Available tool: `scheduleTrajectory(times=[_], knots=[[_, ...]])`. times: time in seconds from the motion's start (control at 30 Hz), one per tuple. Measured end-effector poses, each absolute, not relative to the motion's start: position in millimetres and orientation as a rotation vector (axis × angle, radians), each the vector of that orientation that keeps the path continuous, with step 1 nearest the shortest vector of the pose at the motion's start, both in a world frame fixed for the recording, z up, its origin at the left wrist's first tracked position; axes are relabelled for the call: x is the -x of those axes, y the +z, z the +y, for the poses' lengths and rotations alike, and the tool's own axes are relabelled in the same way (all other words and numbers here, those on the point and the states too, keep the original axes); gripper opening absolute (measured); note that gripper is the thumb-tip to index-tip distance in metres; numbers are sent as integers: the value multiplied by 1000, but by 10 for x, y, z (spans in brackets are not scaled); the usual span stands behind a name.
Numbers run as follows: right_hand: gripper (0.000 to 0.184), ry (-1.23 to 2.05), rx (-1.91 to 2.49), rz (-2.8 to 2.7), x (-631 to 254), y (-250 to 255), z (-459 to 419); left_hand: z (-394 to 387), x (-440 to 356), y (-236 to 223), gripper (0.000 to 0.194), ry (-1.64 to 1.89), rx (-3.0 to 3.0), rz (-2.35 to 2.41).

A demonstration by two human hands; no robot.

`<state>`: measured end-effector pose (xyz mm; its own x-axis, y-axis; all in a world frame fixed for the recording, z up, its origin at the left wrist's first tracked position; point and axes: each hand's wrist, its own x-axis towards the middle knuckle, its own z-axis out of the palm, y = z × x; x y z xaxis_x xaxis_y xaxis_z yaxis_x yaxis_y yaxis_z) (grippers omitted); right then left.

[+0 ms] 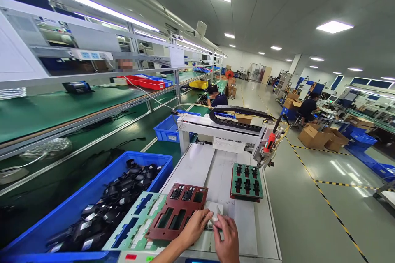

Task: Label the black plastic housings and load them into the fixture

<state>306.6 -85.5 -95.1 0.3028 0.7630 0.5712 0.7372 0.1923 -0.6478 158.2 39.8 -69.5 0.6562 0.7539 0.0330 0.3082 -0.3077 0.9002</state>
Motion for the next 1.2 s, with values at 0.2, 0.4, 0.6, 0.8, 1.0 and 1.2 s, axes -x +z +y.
scheduleTrajectory(times=[0.2,0.4,0.6,0.8,1.0,1.2], knots=[[67,417,1457,-1113,-2843,-820,-276,362,-1261,-650,34,876,-1777,929],[84,649,1253,-1231,-2251,-973,702,305,-728,-632,26,854,-1750,1061],[74,666,1218,-1145,-2028,-767,1063,349,-363,-759,47,915,-1501,1150],[85,738,1137,-980,-2178,-70,822,339,-272,-592,63,1036,-1101,1003],[82,926,1076,-914,-2124,487,330,176,-464,-34,60,872,-1046,679],[66,943,1050,-1018,-2050,625,-25,-39,-482,202,78,769,-768,491]])
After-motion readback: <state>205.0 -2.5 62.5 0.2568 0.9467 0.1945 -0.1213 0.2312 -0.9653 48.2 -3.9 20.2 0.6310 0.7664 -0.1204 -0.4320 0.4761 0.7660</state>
